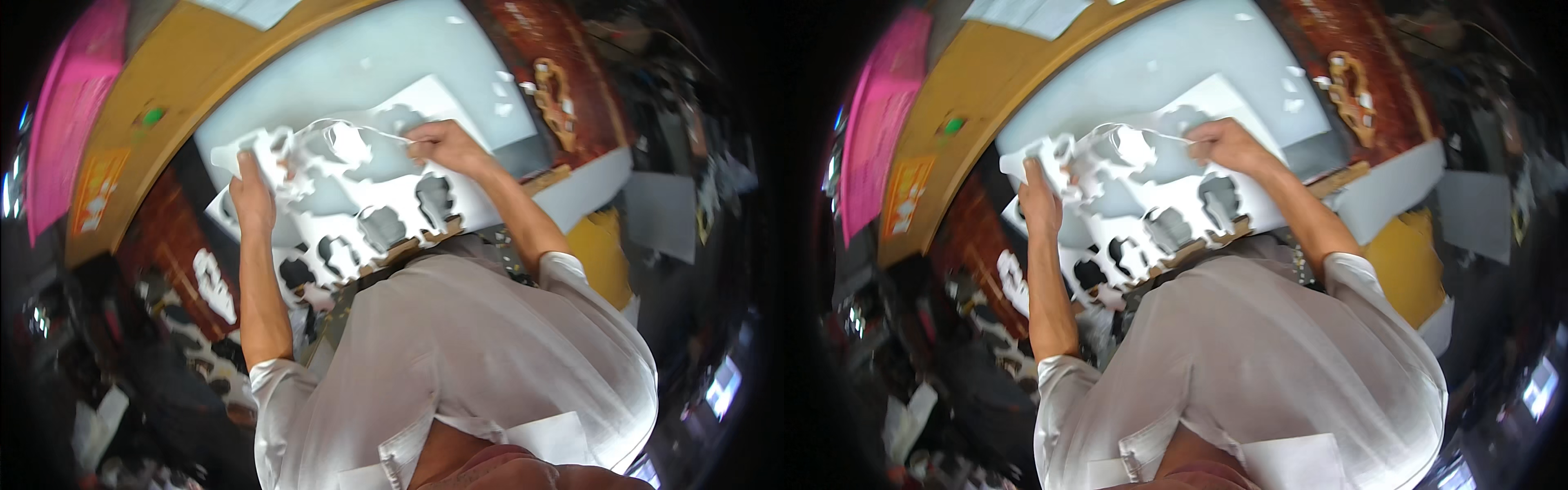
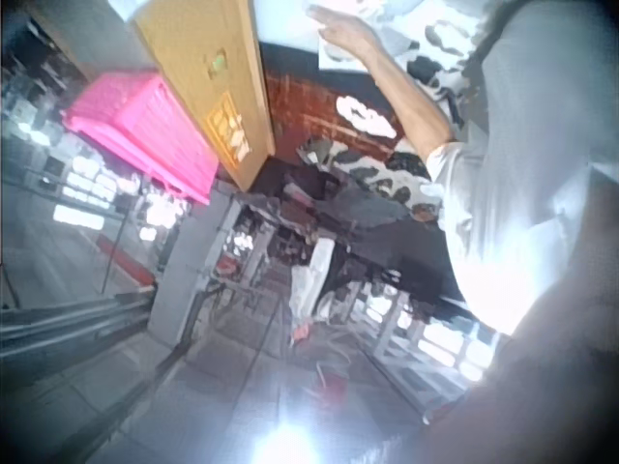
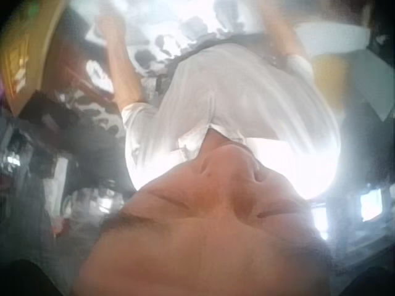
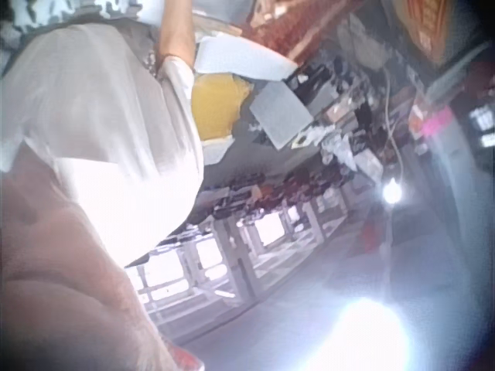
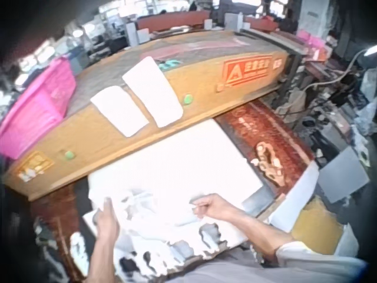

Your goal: The person separates white cutout shapes from a larger sheet of material on a workbench. They peel the cutouts from the backing and place them on the table, repeating the process for multiple pieces.

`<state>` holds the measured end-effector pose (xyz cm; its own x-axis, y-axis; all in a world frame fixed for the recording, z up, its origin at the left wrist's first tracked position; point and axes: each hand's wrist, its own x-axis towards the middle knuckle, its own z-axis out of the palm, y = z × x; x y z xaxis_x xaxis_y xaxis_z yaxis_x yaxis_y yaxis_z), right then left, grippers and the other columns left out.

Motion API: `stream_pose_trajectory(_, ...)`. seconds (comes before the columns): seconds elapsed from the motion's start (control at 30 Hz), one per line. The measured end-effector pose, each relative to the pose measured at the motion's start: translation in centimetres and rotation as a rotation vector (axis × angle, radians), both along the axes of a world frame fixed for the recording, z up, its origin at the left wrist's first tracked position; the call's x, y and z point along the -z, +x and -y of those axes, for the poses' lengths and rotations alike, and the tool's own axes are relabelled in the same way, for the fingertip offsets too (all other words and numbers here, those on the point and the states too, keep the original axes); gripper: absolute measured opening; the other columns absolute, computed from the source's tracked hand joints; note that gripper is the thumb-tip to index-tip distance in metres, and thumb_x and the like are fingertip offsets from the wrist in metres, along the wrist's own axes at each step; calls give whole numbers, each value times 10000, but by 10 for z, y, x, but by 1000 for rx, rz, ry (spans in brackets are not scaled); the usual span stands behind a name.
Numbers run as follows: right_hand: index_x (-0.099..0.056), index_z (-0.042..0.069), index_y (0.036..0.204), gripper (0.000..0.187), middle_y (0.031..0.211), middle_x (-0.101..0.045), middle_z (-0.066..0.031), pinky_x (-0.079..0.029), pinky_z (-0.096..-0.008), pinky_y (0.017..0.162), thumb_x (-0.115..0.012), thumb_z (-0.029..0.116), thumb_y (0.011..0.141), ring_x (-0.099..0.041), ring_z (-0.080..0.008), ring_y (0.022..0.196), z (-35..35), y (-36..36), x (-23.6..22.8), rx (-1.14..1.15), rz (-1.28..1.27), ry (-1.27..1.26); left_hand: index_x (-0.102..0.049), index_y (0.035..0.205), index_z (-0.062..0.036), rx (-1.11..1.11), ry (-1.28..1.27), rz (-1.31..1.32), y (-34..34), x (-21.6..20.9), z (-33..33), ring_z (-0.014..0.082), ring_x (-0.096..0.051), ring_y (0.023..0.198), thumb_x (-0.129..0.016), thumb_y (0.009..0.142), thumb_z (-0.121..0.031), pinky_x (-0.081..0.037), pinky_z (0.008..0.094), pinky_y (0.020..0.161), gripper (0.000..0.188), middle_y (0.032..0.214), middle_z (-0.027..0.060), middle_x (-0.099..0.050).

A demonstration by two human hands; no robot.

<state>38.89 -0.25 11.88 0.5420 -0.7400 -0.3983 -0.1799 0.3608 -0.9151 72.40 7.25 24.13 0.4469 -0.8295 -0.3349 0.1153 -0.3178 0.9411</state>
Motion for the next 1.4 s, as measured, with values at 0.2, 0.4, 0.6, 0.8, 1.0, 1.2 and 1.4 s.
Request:
stream_pose_trajectory(0.2,-798,117,1072,251,937,-755,-182,-550,-483,848,-668,301,961,-708,-397,904,-5,21,-58,-294,-558,-750,-602,1368,28,2,-124,-169,-40,-33,-43,219,-724,881,-507,1143,-362,-652,377,754,460,1092,147,-733)
stream_pose_trajectory(0.4,-795,118,1133,261,919,-755,-169,-536,-480,860,-693,264,943,-686,-403,928,-10,23,-43,-237,-529,-851,-500,1444,-5,-327,-315,-450,-42,-69,-91,343,-733,1079,-370,1160,-424,-652,579,937,523,1279,190,-663)
stream_pose_trajectory(0.6,-814,137,1129,278,1145,-762,-163,-534,-500,955,-716,307,931,-670,-413,1057,-9,36,-24,-378,-607,-744,-512,1404,4,-491,-583,-141,13,-114,-148,349,-732,987,-391,1155,-435,-635,552,953,519,1174,213,-700)
stream_pose_trajectory(0.8,-635,-6,1439,635,1421,-669,-195,-503,-401,1089,-727,428,985,-646,-295,1295,-17,80,-80,-82,52,-463,-539,1386,33,-288,-449,-174,32,-105,-135,344,-743,979,-436,1149,-406,-664,523,906,510,1132,219,-711)
stream_pose_trajectory(1.0,-764,4,1109,335,868,-698,18,-483,-306,737,-742,316,989,-582,-97,799,-37,174,-55,30,-30,-225,-500,1435,35,-294,-499,-206,79,-81,-147,317,-720,1059,-419,1146,-453,-644,545,959,573,1208,201,-690)
stream_pose_trajectory(1.2,-670,37,1397,534,1199,-746,-162,-556,-346,926,-740,336,961,-709,-229,1042,-58,158,-13,136,-787,-1013,-490,1483,-23,-228,-420,-343,140,-73,-178,343,-667,1119,-426,1145,-460,-565,576,1023,556,1264,182,-655)
stream_pose_trajectory(1.4,-634,19,1452,477,1356,-706,-142,-512,-330,1036,-691,276,1055,-655,-192,1217,-94,230,-36,59,-50,-433,-480,1455,0,-95,-221,-412,142,-39,-178,358,-696,1155,-366,1162,-446,-638,518,974,546,1336,263,-657)
